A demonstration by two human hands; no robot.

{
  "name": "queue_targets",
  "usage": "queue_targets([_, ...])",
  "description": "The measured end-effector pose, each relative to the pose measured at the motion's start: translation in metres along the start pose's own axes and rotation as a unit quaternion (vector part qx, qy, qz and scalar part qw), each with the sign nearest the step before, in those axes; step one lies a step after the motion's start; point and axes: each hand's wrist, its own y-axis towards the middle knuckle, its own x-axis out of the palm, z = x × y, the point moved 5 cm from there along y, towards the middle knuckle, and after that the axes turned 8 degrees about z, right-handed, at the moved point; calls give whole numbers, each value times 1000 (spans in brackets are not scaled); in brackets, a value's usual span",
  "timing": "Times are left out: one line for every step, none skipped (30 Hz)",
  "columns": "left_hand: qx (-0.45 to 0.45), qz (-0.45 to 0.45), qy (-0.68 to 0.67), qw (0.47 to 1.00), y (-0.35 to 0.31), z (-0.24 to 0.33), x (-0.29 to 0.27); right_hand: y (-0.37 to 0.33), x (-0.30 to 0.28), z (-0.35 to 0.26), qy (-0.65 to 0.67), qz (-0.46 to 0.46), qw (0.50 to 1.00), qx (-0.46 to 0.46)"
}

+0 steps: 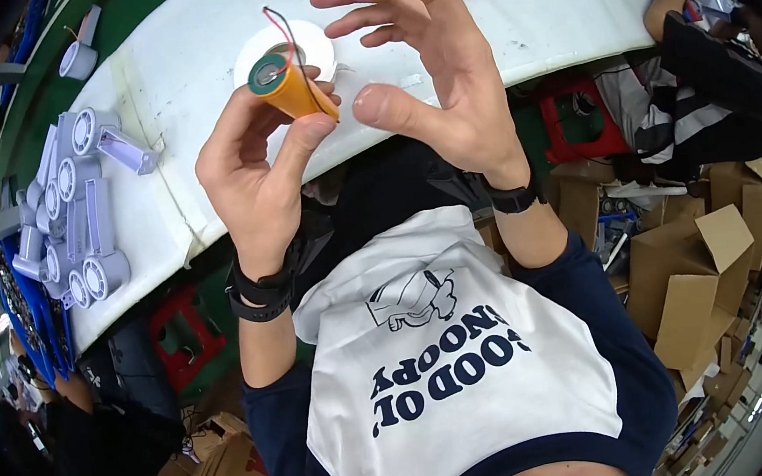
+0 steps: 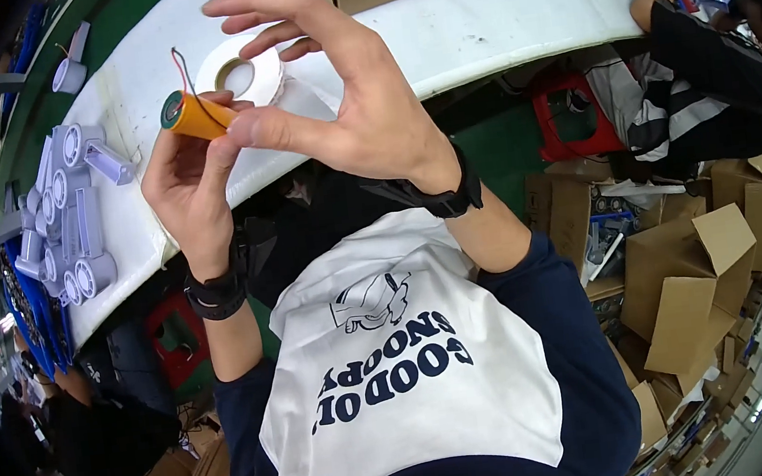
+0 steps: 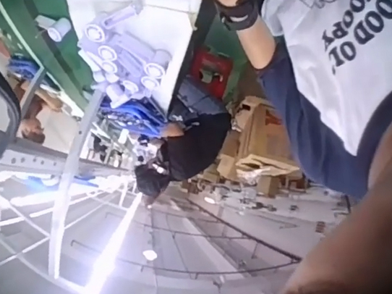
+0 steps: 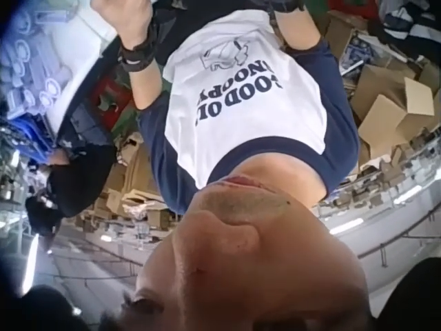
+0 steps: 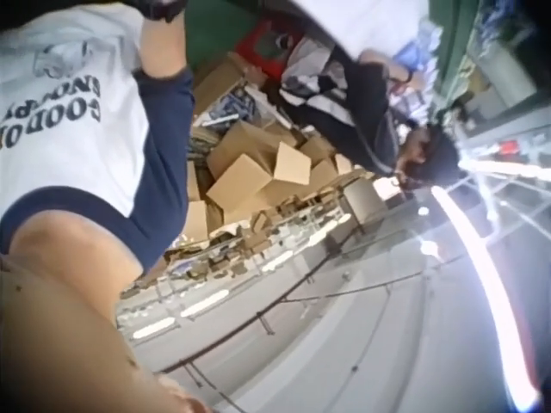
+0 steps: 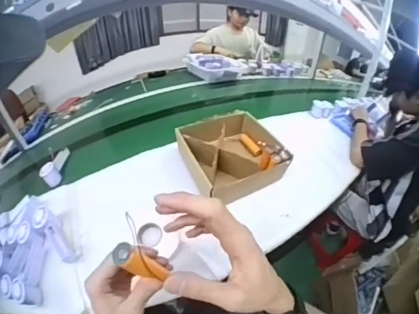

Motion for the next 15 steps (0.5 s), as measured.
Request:
queue_targets([4, -6, 13, 1000, -1, 0, 1, 2, 3, -4, -18, -3, 999, -41])
queue_targets([8, -12, 26, 1000, -2, 1, 2, 3, 5, -8, -36, -5, 996, -82])
queue_targets([6, -9, 27, 1000, -2, 0, 1, 3, 4, -6, -34, -8, 996, -80])
queue_targets([20, -16, 43, 999, -2, 2, 1, 3, 3, -5, -54, -45, 994, -80])
queue_targets([33, -23, 59, 997, -2, 3, 2, 2, 1, -3, -75, -82, 991, -80])
queue_targets([46, -30, 75, 996, -3, 4, 2, 1, 4, -1, -95, -119, 985, -80])
queue_targets([45, -28, 77, 996, -3, 3, 3, -1, 6, 0, -92, -121, 985, -79])
queue_targets([45, -17, 75, 996, -4, 3, 4, -3, 4, 0, -92, -89, 990, -58])
queue_targets([45, -7, 74, 996, -4, 3, 6, -6, 3, 0, -92, -56, 993, -37])
queue_targets([44, 3, 73, 996, -4, 3, 6, -9, 2, 0, -92, -24, 995, -17])
queue_targets([43, 3, 72, 996, -5, 2, 6, -12, 5, 1, -93, -24, 995, -15])
queue_targets([48, 11, 82, 995, -5, 1, 6, -15, 6, 3, -83, -6, 996, -7])
queue_targets([54, 19, 91, 994, -5, 0, 6, -17, 7, 5, -73, 12, 997, 0])
queue_targets([59, 27, 101, 993, -5, -1, 6, -18, 7, 6, -63, 30, 998, 8])
queue_targets([58, 27, 100, 993, -5, -2, 6, -19, 8, 7, -64, 30, 997, 9])
